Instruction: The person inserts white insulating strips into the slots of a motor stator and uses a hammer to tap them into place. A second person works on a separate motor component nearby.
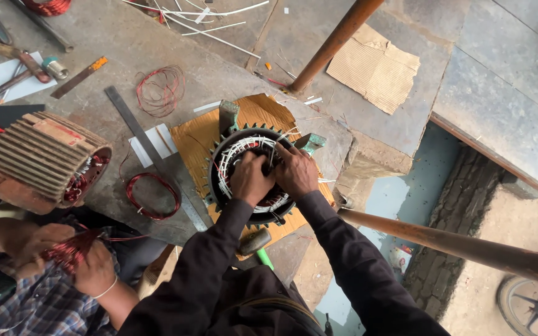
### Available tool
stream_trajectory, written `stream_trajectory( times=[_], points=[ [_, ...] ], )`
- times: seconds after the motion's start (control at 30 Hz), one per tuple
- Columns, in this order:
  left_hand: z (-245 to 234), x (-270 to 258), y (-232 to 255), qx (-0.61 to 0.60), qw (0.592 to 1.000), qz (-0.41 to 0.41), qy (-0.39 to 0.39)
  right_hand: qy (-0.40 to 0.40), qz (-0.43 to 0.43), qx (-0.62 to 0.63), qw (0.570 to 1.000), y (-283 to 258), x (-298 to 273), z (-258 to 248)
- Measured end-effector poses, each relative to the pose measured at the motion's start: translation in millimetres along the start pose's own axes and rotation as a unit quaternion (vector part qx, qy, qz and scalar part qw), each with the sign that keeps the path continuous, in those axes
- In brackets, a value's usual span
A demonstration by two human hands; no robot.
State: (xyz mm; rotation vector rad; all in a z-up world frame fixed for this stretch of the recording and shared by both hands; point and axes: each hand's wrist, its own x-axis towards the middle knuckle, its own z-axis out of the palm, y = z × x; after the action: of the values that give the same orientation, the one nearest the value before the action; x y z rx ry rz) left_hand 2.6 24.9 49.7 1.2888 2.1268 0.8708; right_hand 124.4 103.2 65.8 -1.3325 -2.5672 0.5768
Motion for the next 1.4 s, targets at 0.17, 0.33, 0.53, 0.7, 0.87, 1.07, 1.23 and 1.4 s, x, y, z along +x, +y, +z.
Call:
stream_trajectory(
  times=[0.17,0.33,0.53,0.7,0.87,1.07,1.23,1.4],
  points=[
    [-55.4,-36.6,16.3,-0.098,0.993,0.031,0.053,-0.002,0.004,-0.012,1.000,2.0,-3.0,3.3],
    [-122.9,-72.8,59.4,-0.304,0.953,0.017,-0.001,-0.035,0.031,-0.009,0.999,1.3,2.4,3.7],
    [-172.2,-95.2,95.0,-0.362,0.931,0.044,-0.019,0.039,-0.022,-0.010,0.999,0.0,-1.9,1.6],
    [-176.4,-88.7,109.0,-0.398,0.916,0.005,-0.052,0.000,0.011,-0.018,1.000,2.3,-3.0,6.6],
    [-179.7,-66.8,129.6,-0.410,0.904,0.103,-0.058,0.008,-0.086,-0.004,0.996,14.8,4.7,4.5],
    [-186.5,-47.7,154.5,-0.424,0.897,0.079,-0.101,0.119,0.143,0.237,0.954,-32.2,-34.3,-39.4],
    [-190.5,-38.2,155.9,-0.355,0.926,0.090,-0.091,0.035,-0.123,0.329,0.936,-60.7,-44.9,-110.8],
    [-192.6,-20.0,160.6,-0.366,0.920,0.117,-0.074,-0.086,-0.144,0.310,0.936,-78.6,-15.0,-158.4]
  ],
)
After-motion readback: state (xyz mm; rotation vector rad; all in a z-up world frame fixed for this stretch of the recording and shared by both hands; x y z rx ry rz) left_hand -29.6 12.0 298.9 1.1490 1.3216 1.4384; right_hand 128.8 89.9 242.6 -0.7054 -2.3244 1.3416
